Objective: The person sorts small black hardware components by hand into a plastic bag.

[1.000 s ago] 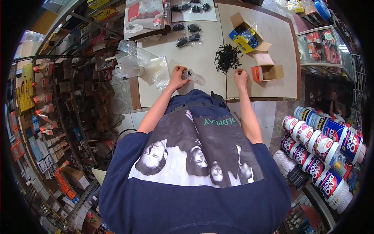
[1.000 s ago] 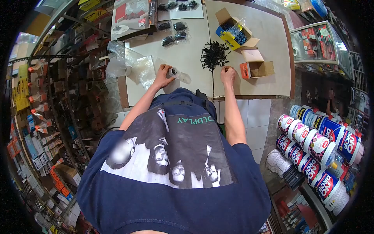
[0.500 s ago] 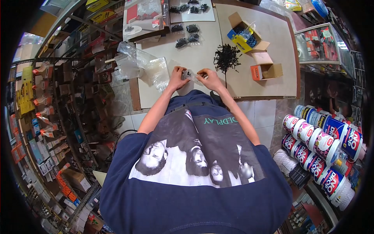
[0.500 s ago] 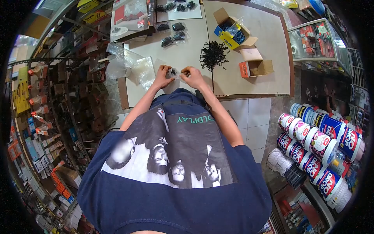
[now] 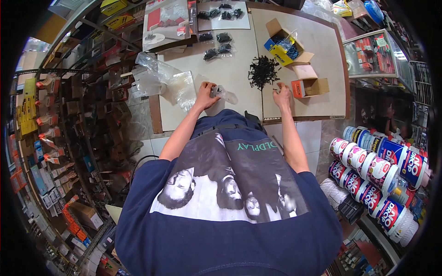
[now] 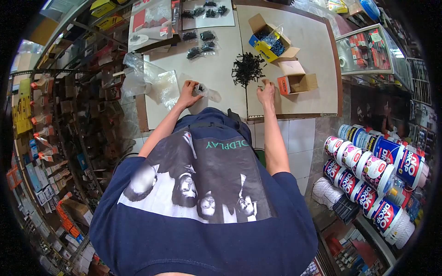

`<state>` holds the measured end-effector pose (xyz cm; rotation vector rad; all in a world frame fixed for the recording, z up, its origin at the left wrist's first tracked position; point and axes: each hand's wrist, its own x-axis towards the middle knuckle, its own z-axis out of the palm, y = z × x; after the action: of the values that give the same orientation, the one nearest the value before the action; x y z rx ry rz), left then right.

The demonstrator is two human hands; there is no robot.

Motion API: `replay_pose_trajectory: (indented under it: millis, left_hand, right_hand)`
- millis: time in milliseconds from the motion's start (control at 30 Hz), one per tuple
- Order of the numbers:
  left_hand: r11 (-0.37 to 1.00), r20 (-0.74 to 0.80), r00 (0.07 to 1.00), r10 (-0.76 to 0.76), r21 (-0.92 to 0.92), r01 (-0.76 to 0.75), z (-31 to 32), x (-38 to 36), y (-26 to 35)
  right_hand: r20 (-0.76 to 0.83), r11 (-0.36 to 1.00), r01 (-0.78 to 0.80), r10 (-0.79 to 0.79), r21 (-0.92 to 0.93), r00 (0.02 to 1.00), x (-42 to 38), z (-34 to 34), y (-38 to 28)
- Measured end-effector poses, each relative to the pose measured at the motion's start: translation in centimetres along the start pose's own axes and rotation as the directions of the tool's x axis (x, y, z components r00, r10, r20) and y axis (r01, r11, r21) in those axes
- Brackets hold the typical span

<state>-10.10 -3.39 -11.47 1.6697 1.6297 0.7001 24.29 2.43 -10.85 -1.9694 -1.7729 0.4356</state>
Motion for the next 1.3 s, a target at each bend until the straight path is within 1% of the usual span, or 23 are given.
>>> replay_pose_trajectory:
  millis: [67,200,267,300,367,400,433,467,600,633,700,733,800,833,900,933,967,1033,1067,1133,1167,1233,1300]
  left_hand:
    - [1.000,-0.005,1.000,0.011,0.010,-0.011,0.1,0.0,0.0]
    - [1.000,-0.001,1.000,-0.005,0.006,0.005,0.1,-0.1,0.1]
    - [1.000,-0.007,1.000,-0.008,0.012,0.008,0.1,-0.1,0.0]
    - [1.000,-0.002,1.000,-0.006,0.010,0.006,0.1,-0.1,0.0]
    - [1.000,0.004,1.000,-0.004,0.009,0.004,-0.1,-0.1,0.1]
    - [1.000,0.008,1.000,-0.011,0.006,0.011,-0.1,-0.1,0.2]
    - [1.000,0.015,1.000,-0.019,0.003,0.019,-0.1,-0.1,0.3]
    - [1.000,0.019,1.000,-0.020,0.004,0.020,0.0,-0.1,0.3]
    - [0.999,0.000,1.000,0.009,0.032,-0.009,0.1,-0.2,0.0]
    - [1.000,0.001,1.000,0.008,0.027,-0.008,0.1,-0.1,0.0]
    - [0.999,0.003,1.000,0.008,0.036,-0.008,0.1,-0.2,0.1]
    - [0.999,0.000,1.000,0.006,0.043,-0.006,0.0,-0.1,0.1]
    - [0.999,0.028,1.000,0.001,0.038,-0.002,-0.1,-0.1,0.1]
    - [0.999,0.054,0.999,-0.008,0.034,0.006,-0.2,-0.1,0.1]
    - [1.000,0.045,0.999,-0.001,0.019,0.000,-0.2,-0.1,0.0]
    - [1.000,0.039,0.999,0.005,0.005,-0.006,-0.2,-0.1,-0.1]
    - [1.000,0.036,0.999,0.003,0.001,-0.003,-0.1,-0.1,-0.3]
    - [1.000,0.042,0.999,0.006,-0.008,-0.005,-0.1,0.0,-0.3]
    - [1.000,0.041,0.999,0.005,-0.010,-0.004,0.0,0.0,-0.3]
    - [1.000,0.037,0.999,-0.002,0.017,0.002,0.0,0.0,-0.2]
    - [1.000,0.038,0.999,-0.001,0.016,0.001,0.0,0.0,-0.2]
    - [1.000,0.039,0.999,-0.015,0.000,0.014,-0.1,0.0,0.0]
    - [1.000,0.035,0.999,-0.011,0.001,0.011,-0.1,0.0,0.1]
  right_hand:
    - [0.029,0.995,0.086,-0.085,-0.049,0.996,0.0,0.2,1.2]
    - [0.033,0.997,0.078,-0.078,-0.010,0.996,-0.3,0.8,1.6]
    - [-0.008,0.999,0.011,-0.011,-0.039,1.000,-0.6,1.8,2.1]
    - [-0.007,0.999,0.013,-0.013,-0.036,1.000,-0.7,1.8,1.6]
    - [0.128,0.990,-0.132,0.124,0.055,0.984,-0.8,1.3,-0.5]
    - [0.127,0.990,-0.133,0.126,0.055,0.984,-0.8,1.0,-1.8]
    - [0.210,0.972,-0.162,0.124,0.172,0.970,-0.8,0.7,-3.4]
    - [0.292,0.938,-0.199,0.113,0.284,0.950,-1.0,0.6,-5.0]
    - [0.376,0.902,-0.072,-0.105,0.427,0.921,-1.1,0.2,-11.6]
    - [0.375,0.901,-0.075,-0.101,0.427,0.922,-1.2,-0.2,-13.4]
    - [0.467,0.801,-0.132,-0.198,0.583,0.862,-1.7,-0.6,-16.3]
    - [0.465,0.801,-0.132,-0.196,0.584,0.863,-2.0,-0.4,-17.0]
    - [0.508,0.862,-0.001,-0.298,0.507,0.808,-2.5,-0.2,-17.8]
    - [0.507,0.863,0.001,-0.298,0.506,0.808,-2.6,-0.1,-17.6]
    - [0.545,0.887,-0.019,-0.266,0.461,0.795,-2.7,0.2,-16.9]
    - [0.557,0.878,-0.059,-0.248,0.476,0.793,-2.4,0.1,-16.3]
    - [0.560,0.879,-0.056,-0.250,0.473,0.790,-2.1,0.0,-15.6]
    - [0.486,0.892,-0.142,-0.095,0.429,0.869,-1.4,-0.4,-13.7]
    - [0.487,0.894,-0.141,-0.096,0.426,0.868,-1.0,-0.3,-12.4]
    - [0.339,0.952,-0.146,0.049,0.269,0.939,-0.5,0.7,-9.4]
    - [0.339,0.952,-0.147,0.050,0.269,0.940,-0.6,0.9,-8.0]
    - [0.308,0.994,-0.084,0.058,0.073,0.950,-0.7,0.9,-6.1]
    - [0.301,0.994,-0.063,0.035,0.085,0.953,-1.2,1.0,-5.0]
